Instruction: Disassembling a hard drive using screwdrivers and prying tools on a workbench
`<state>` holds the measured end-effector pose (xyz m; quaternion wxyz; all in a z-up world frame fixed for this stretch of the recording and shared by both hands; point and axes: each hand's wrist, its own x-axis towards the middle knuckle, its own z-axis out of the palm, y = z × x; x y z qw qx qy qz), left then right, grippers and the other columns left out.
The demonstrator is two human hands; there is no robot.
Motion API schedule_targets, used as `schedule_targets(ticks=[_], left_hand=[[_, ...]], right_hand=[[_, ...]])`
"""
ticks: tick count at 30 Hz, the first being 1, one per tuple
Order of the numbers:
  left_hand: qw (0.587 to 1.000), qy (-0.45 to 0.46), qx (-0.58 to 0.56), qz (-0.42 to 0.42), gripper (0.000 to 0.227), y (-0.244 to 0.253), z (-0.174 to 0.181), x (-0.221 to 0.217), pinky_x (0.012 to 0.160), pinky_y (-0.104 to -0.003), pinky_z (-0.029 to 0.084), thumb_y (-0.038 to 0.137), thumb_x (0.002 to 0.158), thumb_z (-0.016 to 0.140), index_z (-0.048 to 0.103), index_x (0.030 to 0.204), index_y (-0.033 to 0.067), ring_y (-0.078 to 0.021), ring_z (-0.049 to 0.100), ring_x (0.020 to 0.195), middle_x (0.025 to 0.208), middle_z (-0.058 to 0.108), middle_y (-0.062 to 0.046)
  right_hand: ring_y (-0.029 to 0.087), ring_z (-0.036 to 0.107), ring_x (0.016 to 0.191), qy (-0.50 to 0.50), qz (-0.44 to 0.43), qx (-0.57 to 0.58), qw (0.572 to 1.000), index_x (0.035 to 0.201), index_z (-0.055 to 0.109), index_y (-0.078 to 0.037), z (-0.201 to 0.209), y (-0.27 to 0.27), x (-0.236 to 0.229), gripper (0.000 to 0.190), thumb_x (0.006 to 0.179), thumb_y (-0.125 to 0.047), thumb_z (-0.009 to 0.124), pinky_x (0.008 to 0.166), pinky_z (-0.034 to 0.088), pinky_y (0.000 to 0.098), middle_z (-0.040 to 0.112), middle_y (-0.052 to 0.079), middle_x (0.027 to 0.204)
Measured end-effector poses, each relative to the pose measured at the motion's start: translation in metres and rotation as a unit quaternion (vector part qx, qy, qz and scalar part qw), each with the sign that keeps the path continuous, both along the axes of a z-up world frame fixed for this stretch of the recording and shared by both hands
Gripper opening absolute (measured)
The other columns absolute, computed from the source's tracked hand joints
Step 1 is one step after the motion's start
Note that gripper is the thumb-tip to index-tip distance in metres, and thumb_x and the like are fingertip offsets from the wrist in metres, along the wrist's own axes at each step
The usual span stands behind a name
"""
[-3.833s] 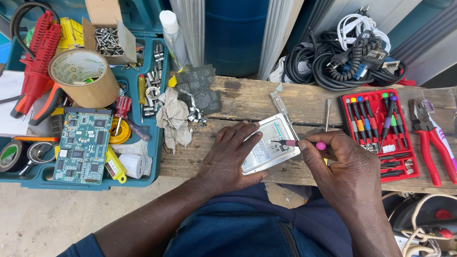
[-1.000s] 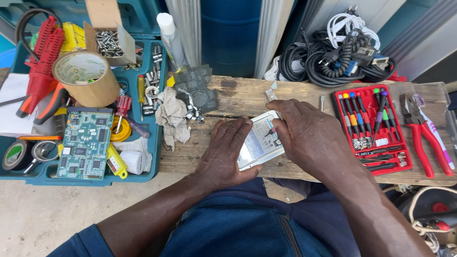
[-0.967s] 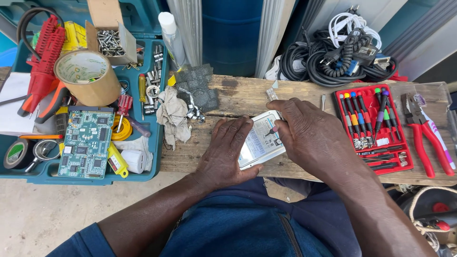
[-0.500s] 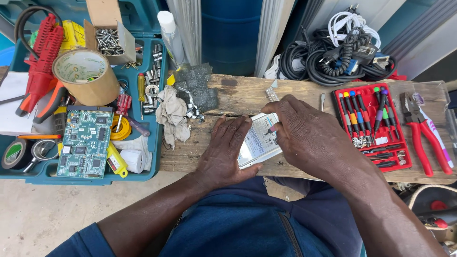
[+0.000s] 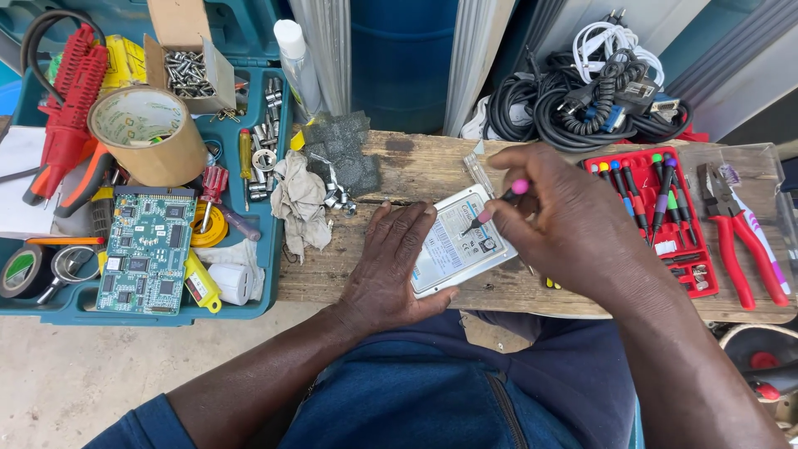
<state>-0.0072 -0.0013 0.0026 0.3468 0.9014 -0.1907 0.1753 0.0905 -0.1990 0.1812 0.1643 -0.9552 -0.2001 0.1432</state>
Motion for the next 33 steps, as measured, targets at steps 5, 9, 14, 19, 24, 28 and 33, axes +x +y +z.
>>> schedule_targets(ticks=[5, 9, 14, 19, 24, 28, 33], left_hand=[[1.000, -0.019, 0.019, -0.004, 0.098, 0.003, -0.004, 0.003, 0.129, -0.065, 0.028, 0.056, 0.082, 0.087, 0.041, 0.159, 0.0169, -0.0390, 0.047, 0.153, 0.166, 0.043, -0.020], [1.000, -0.026, 0.004, 0.000, 0.084, 0.003, -0.005, 0.005, 0.122, -0.063, 0.035, 0.052, 0.079, 0.088, 0.053, 0.148, 0.0206, -0.0439, 0.051, 0.143, 0.163, 0.045, -0.021], [1.000, -0.009, 0.016, 0.001, 0.086, 0.001, -0.006, 0.002, 0.122, -0.063, 0.033, 0.053, 0.085, 0.087, 0.045, 0.157, 0.0292, -0.0432, 0.046, 0.151, 0.166, 0.041, -0.021], [0.999, 0.026, -0.020, 0.041, 0.089, 0.006, 0.006, 0.015, 0.123, -0.061, 0.031, 0.053, 0.082, 0.087, 0.050, 0.159, 0.0306, -0.0377, 0.045, 0.150, 0.167, 0.043, -0.015], [0.988, 0.067, -0.135, 0.024, 0.077, 0.009, 0.060, 0.022, 0.118, -0.067, 0.030, 0.039, 0.085, 0.088, 0.059, 0.155, 0.0255, -0.0517, 0.050, 0.136, 0.155, 0.047, -0.024], [0.993, 0.074, -0.081, 0.038, 0.085, -0.001, 0.067, 0.014, 0.112, -0.063, 0.036, 0.048, 0.080, 0.089, 0.058, 0.156, 0.0262, -0.0464, 0.054, 0.132, 0.152, 0.049, -0.020], [0.995, 0.069, -0.009, 0.067, 0.093, -0.010, 0.074, 0.009, 0.105, -0.061, 0.041, 0.055, 0.075, 0.089, 0.057, 0.155, 0.0178, -0.0466, 0.055, 0.129, 0.151, 0.050, -0.022]], right_hand=[[0.012, 0.058, 0.077, -0.036, -0.058, 0.175, 0.982, 0.134, 0.069, -0.016, -0.021, -0.030, -0.003, 0.041, 0.095, -0.023, 0.079, 0.074, 0.048, 0.0298, 0.060, -0.002, 0.092], [0.017, 0.063, 0.082, -0.115, 0.057, 0.230, 0.965, 0.108, 0.075, -0.009, -0.015, -0.028, -0.018, 0.011, 0.099, -0.015, 0.076, 0.073, 0.048, 0.0329, 0.069, 0.004, 0.093], [0.020, 0.069, 0.086, -0.170, 0.023, 0.272, 0.947, 0.107, 0.064, -0.006, 0.021, -0.033, -0.038, 0.012, 0.109, -0.017, 0.065, 0.084, 0.053, 0.0341, 0.071, 0.008, 0.097], [0.032, 0.067, 0.066, 0.050, -0.194, 0.546, 0.814, 0.113, 0.052, -0.005, -0.036, -0.061, -0.027, 0.017, 0.117, -0.021, 0.045, 0.070, 0.065, 0.0458, 0.065, 0.018, 0.084], [0.019, 0.059, 0.053, 0.228, -0.377, 0.534, 0.722, 0.121, 0.066, -0.002, -0.077, -0.036, -0.042, 0.025, 0.106, -0.008, 0.046, 0.033, 0.057, 0.0353, 0.051, 0.007, 0.071], [0.014, 0.060, 0.045, 0.308, -0.287, 0.615, 0.667, 0.136, 0.063, 0.003, -0.092, -0.020, -0.055, 0.043, 0.103, -0.025, 0.063, 0.027, 0.044, 0.0179, 0.067, 0.018, 0.080], [0.014, 0.047, 0.031, 0.316, -0.290, 0.674, 0.601, 0.130, 0.066, 0.001, -0.118, -0.015, -0.056, 0.034, 0.102, -0.019, 0.068, 0.026, 0.035, 0.0176, 0.058, 0.015, 0.051]])
